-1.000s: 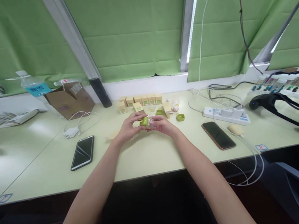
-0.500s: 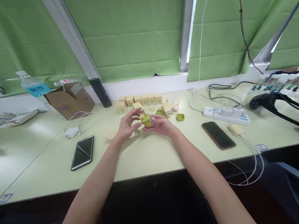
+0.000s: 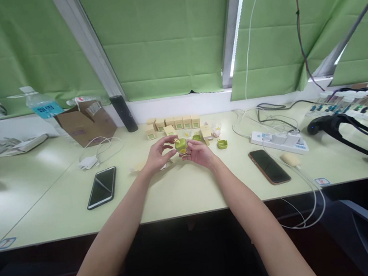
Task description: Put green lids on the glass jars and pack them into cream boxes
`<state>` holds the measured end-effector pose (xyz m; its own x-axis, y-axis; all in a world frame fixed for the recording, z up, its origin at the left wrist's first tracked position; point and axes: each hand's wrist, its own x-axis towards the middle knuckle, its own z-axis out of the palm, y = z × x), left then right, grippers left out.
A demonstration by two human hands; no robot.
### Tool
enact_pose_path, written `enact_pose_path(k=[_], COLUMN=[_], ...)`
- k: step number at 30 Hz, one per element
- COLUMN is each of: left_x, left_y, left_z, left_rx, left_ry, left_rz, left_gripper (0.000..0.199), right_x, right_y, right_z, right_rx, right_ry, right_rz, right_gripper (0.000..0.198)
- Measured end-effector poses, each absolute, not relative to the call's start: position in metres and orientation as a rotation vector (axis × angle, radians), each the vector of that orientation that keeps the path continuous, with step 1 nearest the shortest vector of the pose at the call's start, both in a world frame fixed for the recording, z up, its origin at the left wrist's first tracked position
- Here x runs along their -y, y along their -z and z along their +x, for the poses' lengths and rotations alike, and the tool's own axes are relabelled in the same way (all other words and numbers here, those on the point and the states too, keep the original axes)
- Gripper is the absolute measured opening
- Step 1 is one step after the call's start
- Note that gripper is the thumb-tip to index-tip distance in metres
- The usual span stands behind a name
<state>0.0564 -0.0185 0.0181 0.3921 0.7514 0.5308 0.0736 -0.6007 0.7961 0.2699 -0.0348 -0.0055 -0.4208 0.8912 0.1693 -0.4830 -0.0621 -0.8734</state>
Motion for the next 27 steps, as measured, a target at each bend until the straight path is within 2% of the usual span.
enact_pose_path(k=[9, 13, 16, 20, 27], left_x=[0.016, 0.016, 0.016, 0.016, 0.019], left_y=[-0.011, -0.011, -0.012, -0.013, -0.015], left_z=[0.065, 0.066, 0.066, 0.064, 0.064], left_rx=[-0.726, -0.738, -0.764, -0.794, -0.822], left_ry=[-1.258, -1.291, -1.315, -1.294, -1.256], left_rz=[1.873, 1.785, 1.774, 1.836, 1.869], left_gripper=[0.045, 0.047, 0.041, 0.029, 0.027], right_x=[0.034, 0.038, 0.040, 0.039, 0.037], right_y=[0.009, 0.005, 0.003, 0.005, 0.010], right_z=[0.263, 0.260, 0.256, 0.255, 0.257], right_rx=[1.129, 1.158, 1.213, 1.264, 1.283], right_ry=[-1.654, -1.590, -1.528, -1.474, -1.400], right_rz=[-0.514, -0.507, -0.484, -0.504, -0.580], right_gripper=[0.038, 0.051, 0.060, 0.052, 0.049])
